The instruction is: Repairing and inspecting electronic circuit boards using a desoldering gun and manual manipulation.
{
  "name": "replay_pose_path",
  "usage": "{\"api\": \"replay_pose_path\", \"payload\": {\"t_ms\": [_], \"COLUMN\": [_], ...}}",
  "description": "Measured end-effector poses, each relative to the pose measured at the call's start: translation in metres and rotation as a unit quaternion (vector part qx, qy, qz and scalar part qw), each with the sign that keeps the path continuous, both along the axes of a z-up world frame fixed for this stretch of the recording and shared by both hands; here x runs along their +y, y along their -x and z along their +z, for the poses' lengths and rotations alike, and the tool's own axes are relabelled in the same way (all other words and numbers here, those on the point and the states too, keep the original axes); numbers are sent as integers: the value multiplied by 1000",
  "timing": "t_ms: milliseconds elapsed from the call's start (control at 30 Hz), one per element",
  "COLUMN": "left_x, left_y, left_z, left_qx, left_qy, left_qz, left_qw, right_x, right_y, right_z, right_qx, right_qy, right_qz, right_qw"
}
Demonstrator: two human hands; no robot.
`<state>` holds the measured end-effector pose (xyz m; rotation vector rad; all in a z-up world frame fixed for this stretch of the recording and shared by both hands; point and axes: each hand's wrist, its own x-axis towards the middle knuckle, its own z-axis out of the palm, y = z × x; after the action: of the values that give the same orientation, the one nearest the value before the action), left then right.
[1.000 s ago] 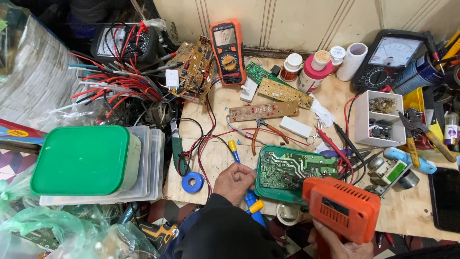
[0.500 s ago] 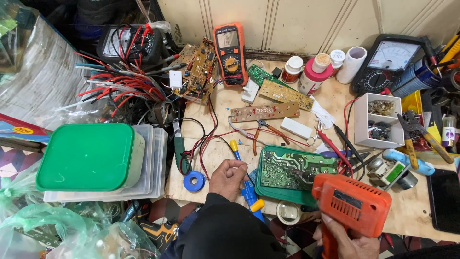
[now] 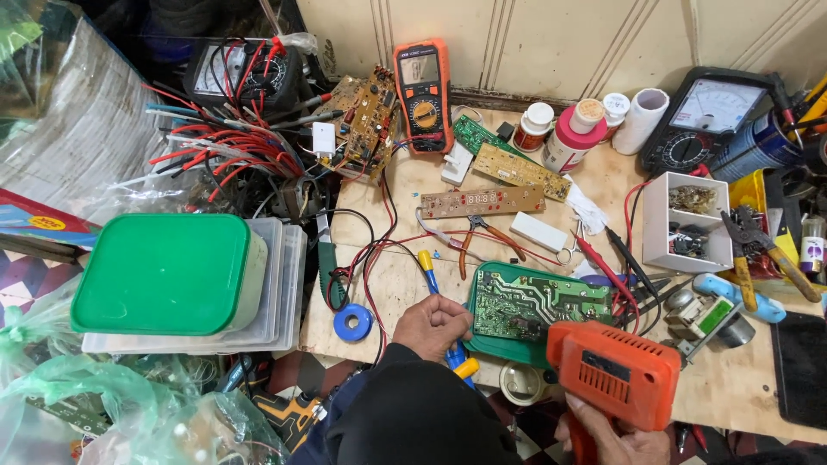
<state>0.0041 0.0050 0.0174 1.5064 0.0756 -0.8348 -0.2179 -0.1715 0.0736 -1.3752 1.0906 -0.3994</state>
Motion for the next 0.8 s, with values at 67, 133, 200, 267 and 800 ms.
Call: {"api": "replay_pose_path", "payload": {"t_ms": [67, 133, 200, 267, 800], "left_x": [1, 9, 13, 18, 110], "left_y": [-2, -7, -13, -21, -226], "left_z": [-10, -20, -30, -41, -30], "left_qx": [2, -10, -27, -16, -136], "left_qy": [37, 31, 35, 89, -134], "left_qz": [20, 41, 47, 177, 113], "left_qw": [999, 999, 998, 980, 975], "right_x": [-2, -8, -20, -36, -179], "right_y": [1, 3, 1, -3, -62], "right_z": [-2, -9, -10, -5, 299], "right_qx": [-44, -59, -80, -37, -344], "right_qy": [11, 8, 16, -44, 117], "right_qz": [19, 20, 7, -26, -96], "right_qw": [999, 998, 997, 998, 927]}}
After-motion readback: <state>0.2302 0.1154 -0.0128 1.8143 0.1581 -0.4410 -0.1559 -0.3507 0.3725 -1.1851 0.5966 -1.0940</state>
